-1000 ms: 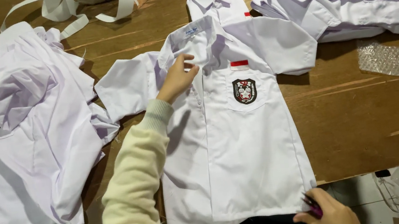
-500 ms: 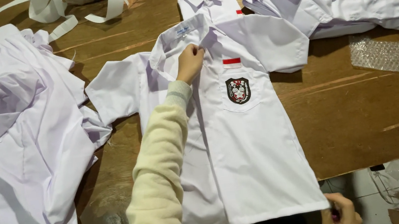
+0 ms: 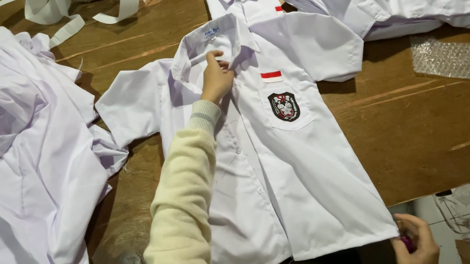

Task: Trimming loose threads from a white shirt using small scissors

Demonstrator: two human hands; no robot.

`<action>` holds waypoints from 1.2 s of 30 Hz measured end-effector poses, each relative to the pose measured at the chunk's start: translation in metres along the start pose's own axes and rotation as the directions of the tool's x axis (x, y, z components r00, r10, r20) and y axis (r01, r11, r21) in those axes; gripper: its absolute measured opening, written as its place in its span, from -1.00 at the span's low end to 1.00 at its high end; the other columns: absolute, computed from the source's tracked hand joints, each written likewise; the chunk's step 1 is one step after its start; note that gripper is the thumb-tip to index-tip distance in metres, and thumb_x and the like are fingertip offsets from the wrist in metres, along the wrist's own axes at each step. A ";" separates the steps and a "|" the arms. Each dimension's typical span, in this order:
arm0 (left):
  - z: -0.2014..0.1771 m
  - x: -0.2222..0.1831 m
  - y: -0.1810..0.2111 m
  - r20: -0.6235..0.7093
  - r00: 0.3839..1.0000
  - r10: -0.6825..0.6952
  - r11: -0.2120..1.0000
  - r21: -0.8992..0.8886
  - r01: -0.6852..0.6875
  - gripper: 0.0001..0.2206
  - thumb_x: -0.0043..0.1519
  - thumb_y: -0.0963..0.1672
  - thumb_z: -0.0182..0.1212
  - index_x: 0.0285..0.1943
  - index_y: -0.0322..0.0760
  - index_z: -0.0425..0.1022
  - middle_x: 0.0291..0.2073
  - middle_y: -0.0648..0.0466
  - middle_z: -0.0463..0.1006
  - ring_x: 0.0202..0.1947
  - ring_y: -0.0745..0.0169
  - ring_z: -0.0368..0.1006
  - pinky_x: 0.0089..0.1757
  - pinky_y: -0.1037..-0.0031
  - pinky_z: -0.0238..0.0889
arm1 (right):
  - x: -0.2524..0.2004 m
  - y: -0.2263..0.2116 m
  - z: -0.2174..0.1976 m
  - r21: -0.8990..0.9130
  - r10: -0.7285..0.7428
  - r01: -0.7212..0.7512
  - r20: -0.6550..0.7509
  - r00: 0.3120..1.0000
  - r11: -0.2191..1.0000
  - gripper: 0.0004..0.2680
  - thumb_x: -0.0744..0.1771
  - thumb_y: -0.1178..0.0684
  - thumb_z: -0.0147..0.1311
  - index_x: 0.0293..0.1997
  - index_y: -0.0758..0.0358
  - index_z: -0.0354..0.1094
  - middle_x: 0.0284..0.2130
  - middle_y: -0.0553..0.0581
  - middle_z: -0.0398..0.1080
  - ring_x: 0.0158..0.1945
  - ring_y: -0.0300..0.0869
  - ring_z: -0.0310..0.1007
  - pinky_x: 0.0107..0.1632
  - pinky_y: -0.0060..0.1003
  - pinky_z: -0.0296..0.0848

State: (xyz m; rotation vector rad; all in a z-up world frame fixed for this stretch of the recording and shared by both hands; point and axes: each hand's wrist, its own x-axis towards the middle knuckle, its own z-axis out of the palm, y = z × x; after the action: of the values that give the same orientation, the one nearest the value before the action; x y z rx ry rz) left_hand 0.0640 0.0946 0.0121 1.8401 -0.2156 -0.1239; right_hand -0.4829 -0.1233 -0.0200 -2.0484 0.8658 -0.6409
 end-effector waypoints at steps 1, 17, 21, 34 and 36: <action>-0.002 -0.007 0.005 0.001 1.000 0.000 1.000 0.000 0.000 -0.54 0.09 -0.26 0.13 0.18 -0.13 0.18 -0.15 0.01 0.53 -0.22 0.22 0.54 -0.07 0.47 0.39 | 0.004 0.010 -0.001 0.000 0.001 -0.001 0.000 1.000 1.000 -0.67 0.24 0.30 0.07 0.11 0.25 0.44 -0.20 0.16 0.52 -0.20 -0.18 0.44 -0.12 -0.36 0.36; 0.002 -0.159 0.020 0.486 0.773 0.407 0.425 0.649 -0.631 -0.36 0.16 0.13 0.20 0.34 -0.25 0.29 0.40 0.00 0.25 0.43 0.03 0.11 0.20 -0.47 -0.22 | 0.146 -0.138 0.037 0.098 -0.526 0.522 0.295 0.798 0.847 -0.91 0.39 0.17 0.10 -0.04 0.27 0.41 -0.43 -0.01 0.41 -0.51 -0.39 0.24 -0.45 -0.54 0.25; -0.004 -0.165 0.030 0.513 0.810 0.286 0.529 0.620 -0.579 -0.32 0.24 0.19 0.10 0.42 -0.23 0.24 0.42 -0.05 0.22 0.48 0.04 0.05 0.29 -0.44 -0.41 | 0.173 -0.200 0.103 0.142 -0.593 0.593 0.410 0.693 0.792 -0.85 0.31 0.08 0.23 -0.04 0.12 0.51 -0.34 0.22 0.56 -0.19 0.10 0.58 -0.23 -0.08 0.51; 0.011 -0.148 0.009 0.285 0.872 0.398 0.709 0.508 -0.489 -0.84 0.22 0.03 0.27 -0.24 -0.01 0.55 -0.04 0.22 0.51 0.14 0.11 0.44 0.25 -0.42 -0.17 | 0.207 -0.193 0.193 -0.093 -0.423 0.614 0.643 0.638 0.784 -0.75 0.30 0.02 0.18 0.08 0.06 0.43 -0.24 0.24 0.57 -0.09 0.15 0.58 -0.08 0.04 0.56; 0.014 -0.145 0.012 0.250 0.893 0.375 0.713 0.537 -0.450 -0.81 0.12 0.04 0.37 -0.36 0.01 0.51 -0.11 0.25 0.49 0.10 0.15 0.43 0.24 -0.44 -0.20 | 0.208 -0.187 0.197 -0.113 -0.439 0.639 0.636 0.635 0.761 -0.74 0.29 0.01 0.18 0.09 0.03 0.41 -0.21 0.20 0.56 -0.09 0.14 0.57 -0.08 0.05 0.55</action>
State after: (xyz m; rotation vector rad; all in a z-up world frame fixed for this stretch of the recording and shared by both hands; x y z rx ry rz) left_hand -0.0815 0.1089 0.0154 2.3473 -0.8329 0.1687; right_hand -0.1494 -0.1046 0.0550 -2.6357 -0.0550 -0.1263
